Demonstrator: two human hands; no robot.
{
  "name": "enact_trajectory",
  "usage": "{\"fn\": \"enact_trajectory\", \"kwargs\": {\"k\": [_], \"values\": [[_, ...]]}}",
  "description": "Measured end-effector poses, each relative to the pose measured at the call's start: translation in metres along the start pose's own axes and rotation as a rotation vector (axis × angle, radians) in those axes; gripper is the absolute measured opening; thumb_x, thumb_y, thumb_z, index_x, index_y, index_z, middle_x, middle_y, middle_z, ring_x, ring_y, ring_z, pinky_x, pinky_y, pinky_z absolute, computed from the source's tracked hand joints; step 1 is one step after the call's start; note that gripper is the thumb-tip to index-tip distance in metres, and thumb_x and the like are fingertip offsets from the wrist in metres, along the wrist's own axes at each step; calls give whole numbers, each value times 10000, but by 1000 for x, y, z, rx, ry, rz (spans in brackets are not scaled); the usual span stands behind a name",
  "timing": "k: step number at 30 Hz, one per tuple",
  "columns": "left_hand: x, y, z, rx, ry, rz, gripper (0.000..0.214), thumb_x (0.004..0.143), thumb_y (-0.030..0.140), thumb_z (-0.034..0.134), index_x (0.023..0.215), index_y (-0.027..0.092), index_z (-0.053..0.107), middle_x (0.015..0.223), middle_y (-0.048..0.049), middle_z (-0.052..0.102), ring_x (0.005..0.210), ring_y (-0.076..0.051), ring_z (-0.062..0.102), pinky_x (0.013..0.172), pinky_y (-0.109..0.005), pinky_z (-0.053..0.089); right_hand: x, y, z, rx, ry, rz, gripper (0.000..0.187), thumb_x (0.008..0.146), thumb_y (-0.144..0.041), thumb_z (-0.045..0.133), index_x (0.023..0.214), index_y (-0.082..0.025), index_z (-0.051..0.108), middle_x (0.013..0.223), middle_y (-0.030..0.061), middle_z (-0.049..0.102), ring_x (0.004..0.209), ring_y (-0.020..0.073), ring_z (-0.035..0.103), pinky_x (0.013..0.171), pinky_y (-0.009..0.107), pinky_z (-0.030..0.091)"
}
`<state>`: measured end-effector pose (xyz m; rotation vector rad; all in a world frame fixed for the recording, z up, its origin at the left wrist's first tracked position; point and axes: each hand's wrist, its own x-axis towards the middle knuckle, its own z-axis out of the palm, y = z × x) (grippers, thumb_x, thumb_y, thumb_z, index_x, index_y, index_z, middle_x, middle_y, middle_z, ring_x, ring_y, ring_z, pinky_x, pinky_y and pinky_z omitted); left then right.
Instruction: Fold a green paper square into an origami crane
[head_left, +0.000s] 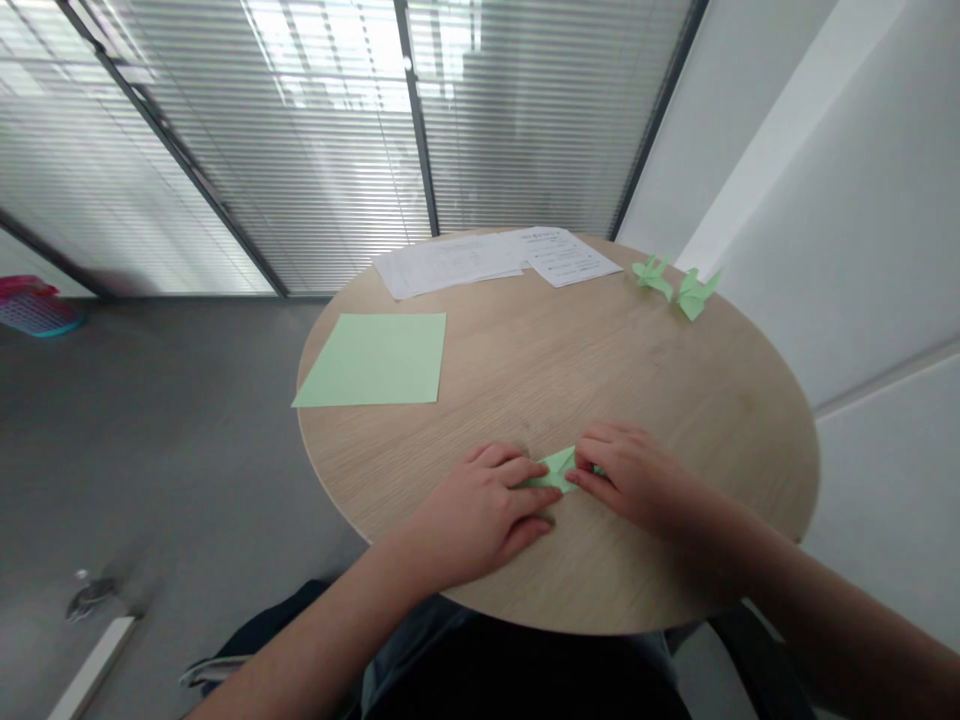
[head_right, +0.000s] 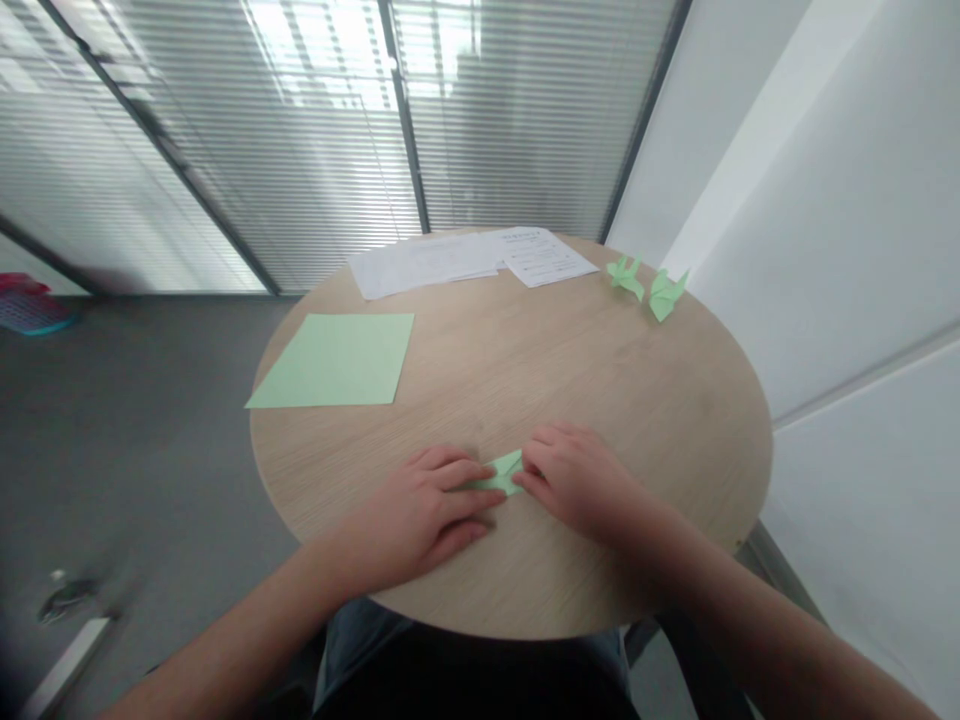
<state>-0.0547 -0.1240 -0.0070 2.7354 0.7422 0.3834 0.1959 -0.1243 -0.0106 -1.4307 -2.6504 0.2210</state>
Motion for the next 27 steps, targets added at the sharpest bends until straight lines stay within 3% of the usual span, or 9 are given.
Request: {"fn": "enact_trajectory", "kwargs": {"k": [11,15,18,20,23,27], "values": [[0,1,0,17,10,-3,295,1002,388,602,1260,290,708,1271,-35,691,1174,-265,579,1038,-450,457,-16,15,0,-69,60,78,169,963,-241,638,802,-196,622,858,57,642,848,241,590,811,385,424],[1,1,-1,18,17,-2,289,995,382,613,1252,289,707,1257,-40,690,1159,-265,587,1029,-455,459,-31,19,-6,-75,189,89,108,991,-236,597,946,-190,684,930,79,668,903,257,592,845,405,427],[1,1,0,20,14,3,293,993,380,616,1256,287,704,1248,-45,689,1156,-268,586,1023,-453,462,-39,10,-6,-79,296,42,212,1022,-233,538,1145,-204,709,1020,99,691,936,258,591,882,419,423],[1,1,0,24,11,5,304,998,386,606,1271,288,697,1248,-48,688,1164,-270,585,1027,-456,460,-41,0,-2,-81,288,-45,277,1027,-227,523,1243,-235,696,1130,106,704,1022,272,596,919,433,410],[0,0,0,26,3,13,324,1012,390,580,1303,287,680,1256,-47,688,1173,-267,585,1050,-462,450,-43,-13,7,-73,253,-115,272,1022,-234,541,1228,-249,717,1183,87,723,1070,269,603,962,436,396],[-2,-3,-1,38,10,45,306,1022,384,563,1275,274,695,1253,-44,697,1162,-256,598,1040,-442,466,-46,-18,14,-45,273,-60,268,1017,-214,539,1192,-232,742,1156,78,752,1096,269,613,1026,468,377]]}}
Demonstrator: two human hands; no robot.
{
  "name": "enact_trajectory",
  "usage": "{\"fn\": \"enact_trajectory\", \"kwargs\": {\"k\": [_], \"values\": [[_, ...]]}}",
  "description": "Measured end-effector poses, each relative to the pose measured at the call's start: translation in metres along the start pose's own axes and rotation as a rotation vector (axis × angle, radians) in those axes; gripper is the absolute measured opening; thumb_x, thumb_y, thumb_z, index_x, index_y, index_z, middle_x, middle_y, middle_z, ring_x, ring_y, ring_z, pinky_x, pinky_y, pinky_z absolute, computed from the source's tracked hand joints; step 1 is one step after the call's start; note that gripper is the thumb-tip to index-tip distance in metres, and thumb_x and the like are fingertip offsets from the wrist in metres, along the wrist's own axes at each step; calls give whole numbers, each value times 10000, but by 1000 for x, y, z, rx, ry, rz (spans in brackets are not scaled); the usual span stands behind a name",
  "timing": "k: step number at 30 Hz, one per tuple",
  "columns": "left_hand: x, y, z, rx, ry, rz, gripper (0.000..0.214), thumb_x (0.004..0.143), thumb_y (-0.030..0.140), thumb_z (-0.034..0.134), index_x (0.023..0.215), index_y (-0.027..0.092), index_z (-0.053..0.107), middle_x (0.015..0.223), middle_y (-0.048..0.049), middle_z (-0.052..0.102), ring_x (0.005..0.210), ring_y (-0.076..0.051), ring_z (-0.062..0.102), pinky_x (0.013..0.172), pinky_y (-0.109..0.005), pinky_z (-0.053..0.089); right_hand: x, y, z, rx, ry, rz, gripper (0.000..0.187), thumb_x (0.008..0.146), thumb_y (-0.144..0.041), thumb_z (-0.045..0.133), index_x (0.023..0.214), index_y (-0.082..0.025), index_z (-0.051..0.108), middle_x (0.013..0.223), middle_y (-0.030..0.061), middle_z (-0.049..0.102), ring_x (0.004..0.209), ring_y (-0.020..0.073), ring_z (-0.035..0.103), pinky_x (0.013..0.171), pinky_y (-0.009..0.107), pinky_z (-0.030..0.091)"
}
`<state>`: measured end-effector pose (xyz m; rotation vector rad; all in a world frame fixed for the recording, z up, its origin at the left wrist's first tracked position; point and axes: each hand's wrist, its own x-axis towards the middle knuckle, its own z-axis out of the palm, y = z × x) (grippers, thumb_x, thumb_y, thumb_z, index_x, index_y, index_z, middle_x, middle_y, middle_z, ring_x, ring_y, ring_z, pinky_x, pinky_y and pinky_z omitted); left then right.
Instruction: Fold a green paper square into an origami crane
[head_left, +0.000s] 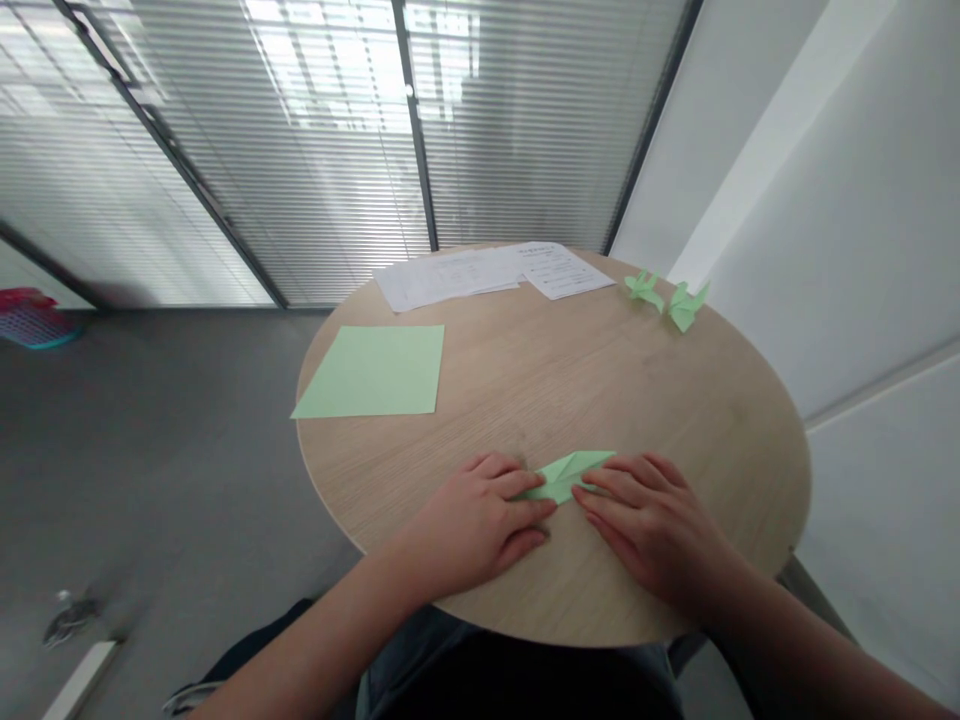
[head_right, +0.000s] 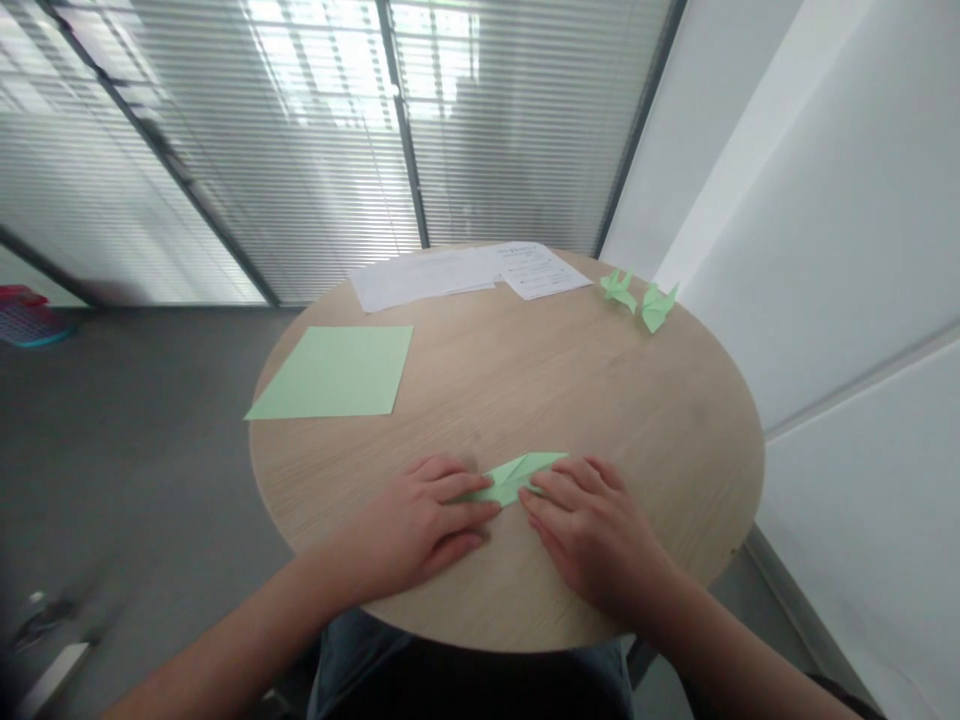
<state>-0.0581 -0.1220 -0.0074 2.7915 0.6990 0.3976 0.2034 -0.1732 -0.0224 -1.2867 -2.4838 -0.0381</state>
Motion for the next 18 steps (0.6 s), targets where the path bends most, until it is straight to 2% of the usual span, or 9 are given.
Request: {"fn": "enact_trajectory", "kwargs": {"k": [5,10,14,16,18], "values": [[-6,-2,-3,59,26,20,244,1020,377,570,1165,270,734,1248,-52,684,1136,-243,622,1006,-420,490,-3,-1,1,10,15,50,283,1001,-177,538,1172,-252,751,1189,61,759,1199,291,601,1128,535,309],[-20,5,-4,167,57,16,219,1003,380,594,1104,238,727,1191,-70,680,1115,-269,608,958,-433,508,-3,-5,3,6,27,63,278,983,-166,565,1171,-264,746,1193,57,756,1238,291,599,1147,531,301],[-32,14,-14,169,84,9,234,1001,398,583,1039,211,719,1218,-86,672,1128,-295,593,955,-465,513,-1,-9,2,22,7,90,266,1001,-182,545,1162,-259,741,1181,65,753,1237,291,590,1151,531,292],[-31,15,-22,127,101,-33,244,1010,392,561,1060,209,713,1228,-89,669,1118,-290,596,957,-469,515,1,-10,1,27,9,95,257,1003,-182,543,1149,-254,741,1160,64,755,1221,289,591,1151,530,287],[-23,13,-28,88,97,-136,243,1024,340,529,1120,205,706,1145,-84,690,1042,-265,615,930,-452,525,5,-11,-1,27,9,91,231,1002,-184,552,1105,-250,748,1100,59,760,1171,282,605,1138,527,297]]}}
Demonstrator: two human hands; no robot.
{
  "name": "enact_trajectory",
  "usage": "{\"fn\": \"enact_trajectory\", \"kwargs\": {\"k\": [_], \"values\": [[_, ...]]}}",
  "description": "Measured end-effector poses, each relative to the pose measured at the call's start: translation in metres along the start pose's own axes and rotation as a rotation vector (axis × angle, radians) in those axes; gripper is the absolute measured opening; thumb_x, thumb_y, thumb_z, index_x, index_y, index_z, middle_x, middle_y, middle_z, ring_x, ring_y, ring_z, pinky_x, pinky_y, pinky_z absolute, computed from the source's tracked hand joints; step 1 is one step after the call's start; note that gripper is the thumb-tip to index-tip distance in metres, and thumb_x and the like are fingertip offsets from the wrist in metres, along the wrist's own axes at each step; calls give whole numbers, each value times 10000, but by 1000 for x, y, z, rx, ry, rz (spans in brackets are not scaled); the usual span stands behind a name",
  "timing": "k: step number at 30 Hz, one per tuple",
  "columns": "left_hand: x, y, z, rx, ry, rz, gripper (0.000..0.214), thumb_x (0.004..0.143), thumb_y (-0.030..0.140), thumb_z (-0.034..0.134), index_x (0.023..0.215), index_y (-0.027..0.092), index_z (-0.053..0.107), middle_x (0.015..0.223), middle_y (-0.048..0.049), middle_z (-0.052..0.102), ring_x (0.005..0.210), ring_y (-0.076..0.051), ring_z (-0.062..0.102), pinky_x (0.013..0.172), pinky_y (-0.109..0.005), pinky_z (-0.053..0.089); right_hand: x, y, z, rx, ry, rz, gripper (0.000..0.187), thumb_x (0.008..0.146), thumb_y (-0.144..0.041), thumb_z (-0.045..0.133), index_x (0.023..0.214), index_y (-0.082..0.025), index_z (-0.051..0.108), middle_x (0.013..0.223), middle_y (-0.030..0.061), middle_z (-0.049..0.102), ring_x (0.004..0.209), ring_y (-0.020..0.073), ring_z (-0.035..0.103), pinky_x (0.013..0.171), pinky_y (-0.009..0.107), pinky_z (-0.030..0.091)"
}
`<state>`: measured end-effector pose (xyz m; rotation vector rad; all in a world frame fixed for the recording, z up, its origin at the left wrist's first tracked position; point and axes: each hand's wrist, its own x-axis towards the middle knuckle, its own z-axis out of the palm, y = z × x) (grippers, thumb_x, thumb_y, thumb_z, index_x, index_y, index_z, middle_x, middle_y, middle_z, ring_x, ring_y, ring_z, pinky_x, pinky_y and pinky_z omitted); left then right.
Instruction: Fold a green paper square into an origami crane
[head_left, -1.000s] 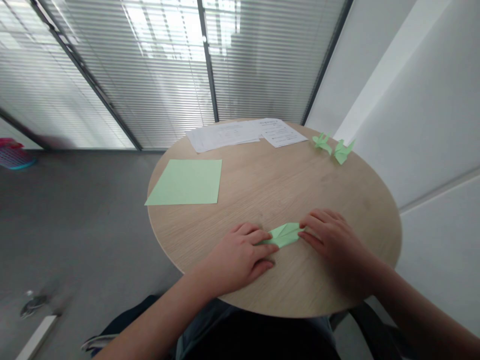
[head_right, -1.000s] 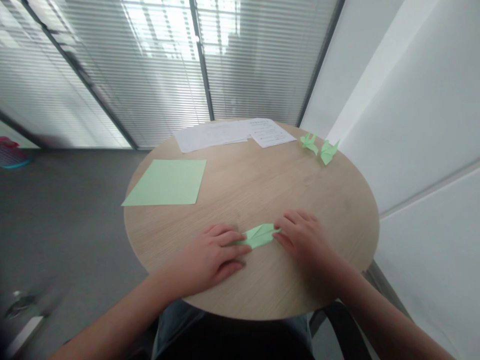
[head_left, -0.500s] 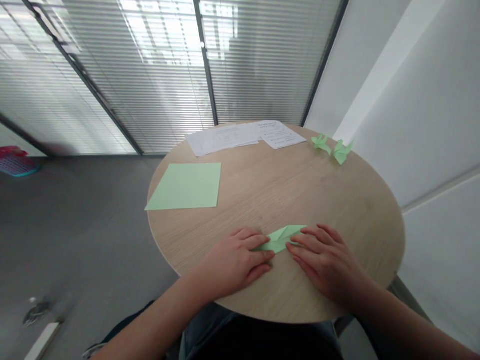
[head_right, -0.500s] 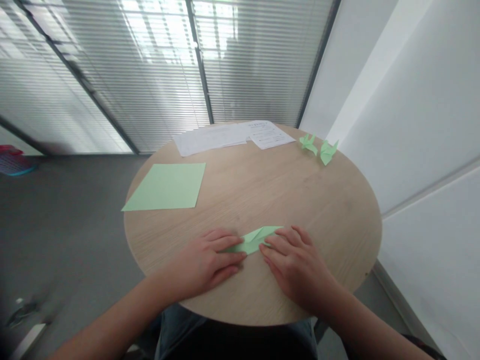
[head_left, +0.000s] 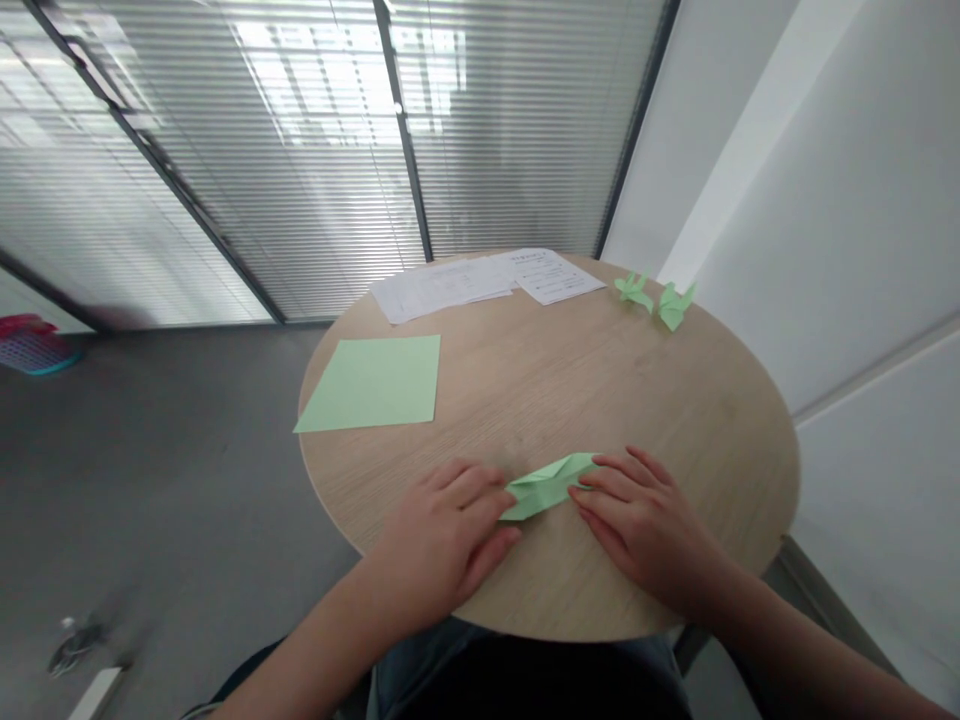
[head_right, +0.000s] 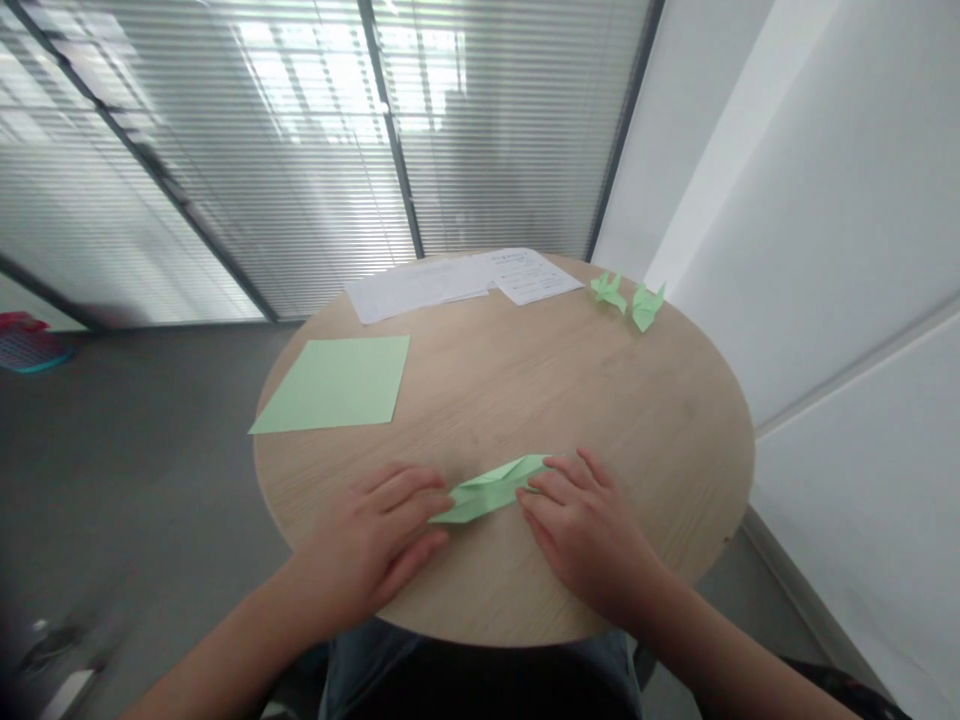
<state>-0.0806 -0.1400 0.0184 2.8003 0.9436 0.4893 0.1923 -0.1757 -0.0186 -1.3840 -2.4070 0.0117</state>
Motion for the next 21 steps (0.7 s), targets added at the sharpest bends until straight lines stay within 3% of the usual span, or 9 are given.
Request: {"fn": "enact_trajectory", "kwargs": {"k": [3,8,9,14,21], "values": [[25,-1,2,-13,-41,-147,213,1017,261,534,983,196,735,989,-61,709,968,-246,627,898,-427,525,9,-1,-4,-33,-19,5,170,984,-202,592,969,-245,756,978,65,737,1040,269,612,1068,503,363],[56,-1,19,-37,-100,-73,186,966,295,634,1077,206,753,1033,-64,717,978,-238,636,886,-396,524,23,5,-10,-45,-55,42,61,904,-207,689,843,-216,696,956,86,690,968,274,596,911,433,458],[57,-1,23,-36,-104,-68,176,949,312,661,1054,210,759,1030,-64,714,972,-239,636,871,-393,525,25,8,-10,-21,-62,51,14,891,-201,697,882,-211,691,969,85,690,971,274,601,903,429,467],[50,-1,36,-32,-81,-67,87,920,271,699,925,215,765,983,-45,712,927,-223,626,840,-374,516,34,28,-5,100,-83,24,306,871,-178,683,1176,-180,661,1145,109,706,1089,284,627,980,448,482],[46,2,42,-3,-45,-58,91,937,226,652,913,186,730,929,-47,707,884,-205,622,808,-337,517,51,32,-9,128,-229,-19,173,849,-202,712,1021,-204,736,1056,91,717,1034,277,653,942,424,495]]}}
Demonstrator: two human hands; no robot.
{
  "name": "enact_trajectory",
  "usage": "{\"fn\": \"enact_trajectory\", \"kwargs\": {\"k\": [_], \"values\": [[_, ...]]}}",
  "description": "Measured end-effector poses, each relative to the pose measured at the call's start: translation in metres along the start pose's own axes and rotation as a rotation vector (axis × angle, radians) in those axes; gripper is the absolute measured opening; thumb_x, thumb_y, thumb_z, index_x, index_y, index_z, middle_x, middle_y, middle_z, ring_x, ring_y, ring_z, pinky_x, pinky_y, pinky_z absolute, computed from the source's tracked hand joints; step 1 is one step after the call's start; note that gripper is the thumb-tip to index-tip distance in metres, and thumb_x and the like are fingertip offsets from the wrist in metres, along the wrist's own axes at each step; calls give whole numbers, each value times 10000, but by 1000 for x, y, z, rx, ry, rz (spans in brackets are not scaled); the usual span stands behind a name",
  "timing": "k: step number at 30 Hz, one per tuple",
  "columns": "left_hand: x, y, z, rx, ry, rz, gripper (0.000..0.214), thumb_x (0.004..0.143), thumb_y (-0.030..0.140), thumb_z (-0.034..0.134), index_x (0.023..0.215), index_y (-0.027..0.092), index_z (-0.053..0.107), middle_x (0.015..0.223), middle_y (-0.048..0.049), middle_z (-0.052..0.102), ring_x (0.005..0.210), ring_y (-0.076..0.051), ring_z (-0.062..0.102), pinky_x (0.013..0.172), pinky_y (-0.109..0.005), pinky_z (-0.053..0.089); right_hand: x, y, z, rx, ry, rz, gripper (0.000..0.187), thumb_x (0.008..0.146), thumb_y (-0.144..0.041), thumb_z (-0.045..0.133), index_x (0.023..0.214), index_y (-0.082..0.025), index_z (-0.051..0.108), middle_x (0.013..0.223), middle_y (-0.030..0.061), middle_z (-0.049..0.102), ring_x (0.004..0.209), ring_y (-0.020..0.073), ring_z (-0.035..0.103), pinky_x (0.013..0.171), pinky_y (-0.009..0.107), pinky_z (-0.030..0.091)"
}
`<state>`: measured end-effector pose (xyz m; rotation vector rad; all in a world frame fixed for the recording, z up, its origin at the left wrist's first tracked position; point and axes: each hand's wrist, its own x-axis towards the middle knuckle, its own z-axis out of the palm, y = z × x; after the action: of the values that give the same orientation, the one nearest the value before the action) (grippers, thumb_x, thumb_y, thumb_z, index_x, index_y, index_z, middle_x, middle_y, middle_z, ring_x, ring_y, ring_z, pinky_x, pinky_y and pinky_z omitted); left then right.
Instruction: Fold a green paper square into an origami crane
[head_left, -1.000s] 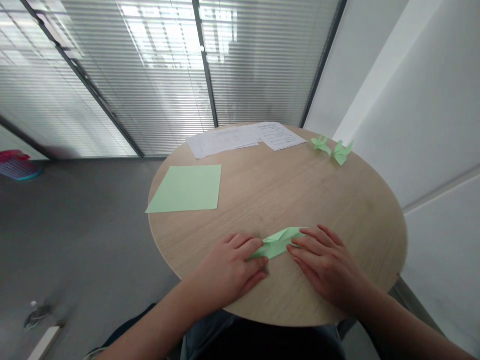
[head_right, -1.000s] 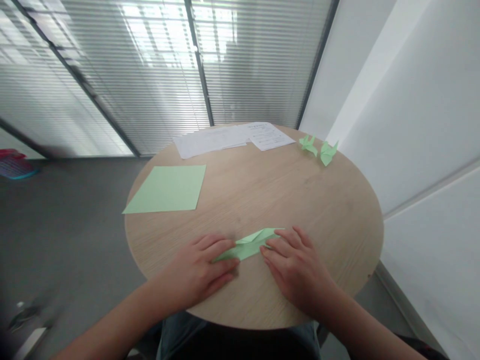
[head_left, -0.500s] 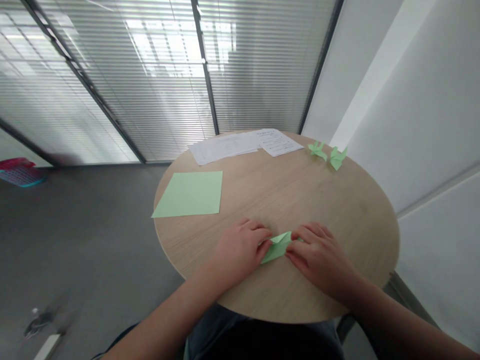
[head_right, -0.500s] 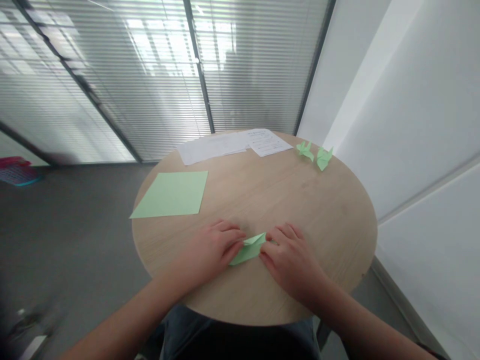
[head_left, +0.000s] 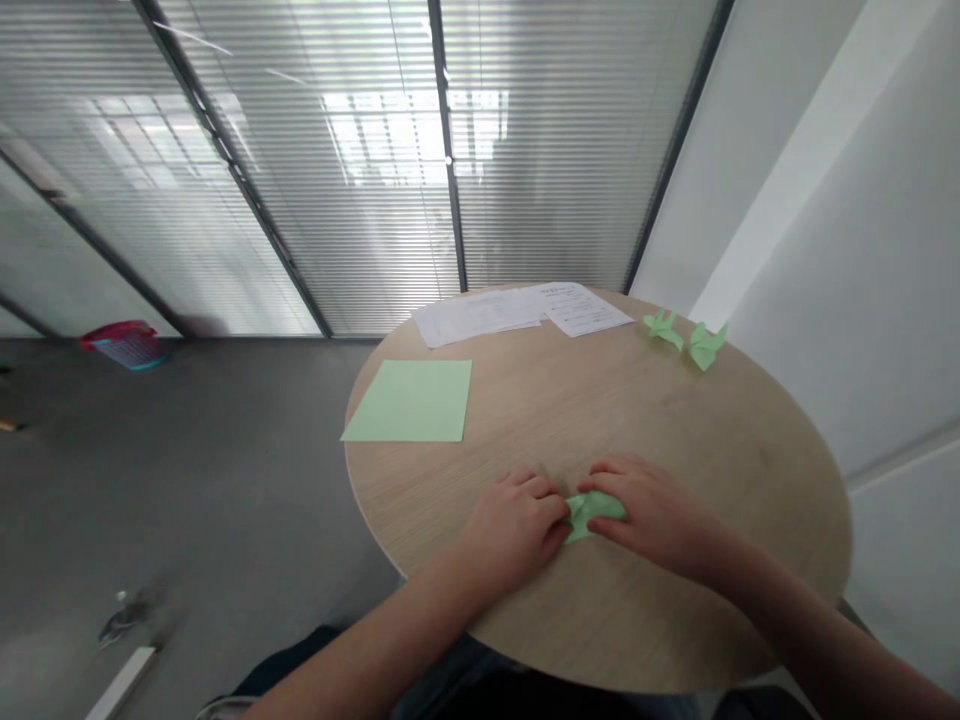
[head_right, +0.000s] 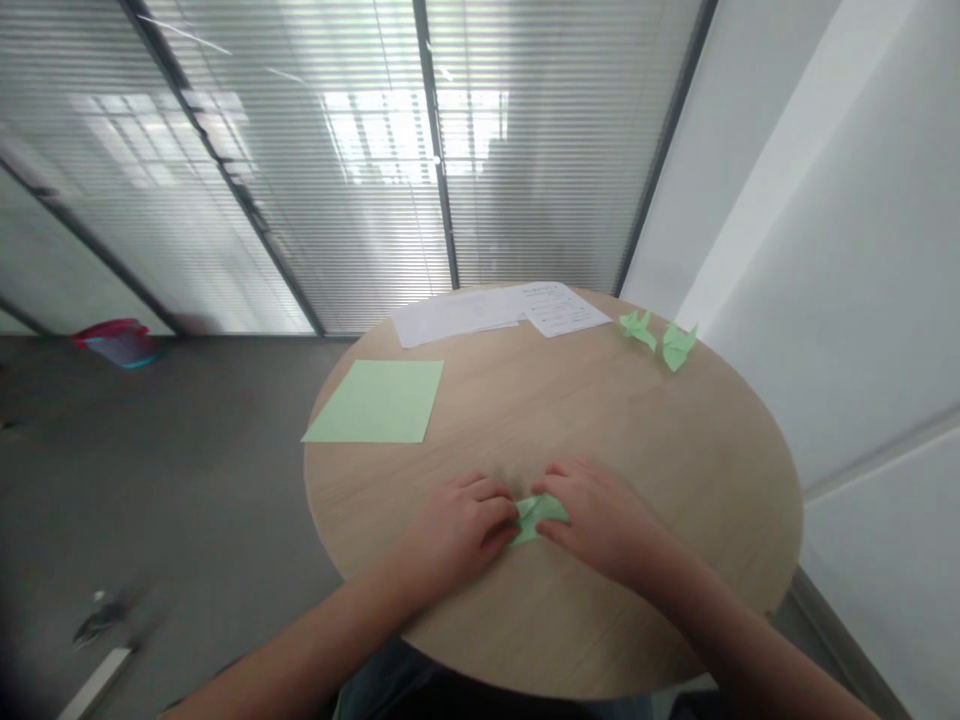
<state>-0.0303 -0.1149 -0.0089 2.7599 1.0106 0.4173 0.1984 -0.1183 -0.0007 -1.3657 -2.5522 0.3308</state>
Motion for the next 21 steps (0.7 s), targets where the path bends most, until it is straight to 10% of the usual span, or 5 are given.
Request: {"fn": "enact_trajectory", "kwargs": {"k": [8,14,18,21], "values": [[-2,-1,6,16,46,2,96,914,242,678,839,186,698,885,-39,709,846,-215,623,780,-353,514,11,-11,-5,88,-95,150,126,741,-83,669,781,-194,624,818,46,674,790,215,610,696,330,413],[-6,-13,-15,-188,575,-116,138,953,223,601,1055,201,691,1124,-93,709,1043,-242,639,945,-421,499,28,12,-2,622,-231,235,171,791,-292,708,740,-198,575,654,-27,569,624,141,511,543,257,333],[22,-30,-35,-529,946,-354,187,933,288,590,1092,214,651,1134,-89,688,1063,-233,630,951,-402,497,52,18,-14,1027,71,347,401,723,-538,803,772,-214,572,679,-29,589,602,143,519,537,257,368],[61,-39,-41,-959,1002,-527,274,890,402,629,1076,201,630,1110,-86,679,970,-206,642,825,-327,520,75,7,-24,1277,359,331,474,666,-588,849,825,-209,611,754,-14,639,642,153,558,583,278,432]]}}
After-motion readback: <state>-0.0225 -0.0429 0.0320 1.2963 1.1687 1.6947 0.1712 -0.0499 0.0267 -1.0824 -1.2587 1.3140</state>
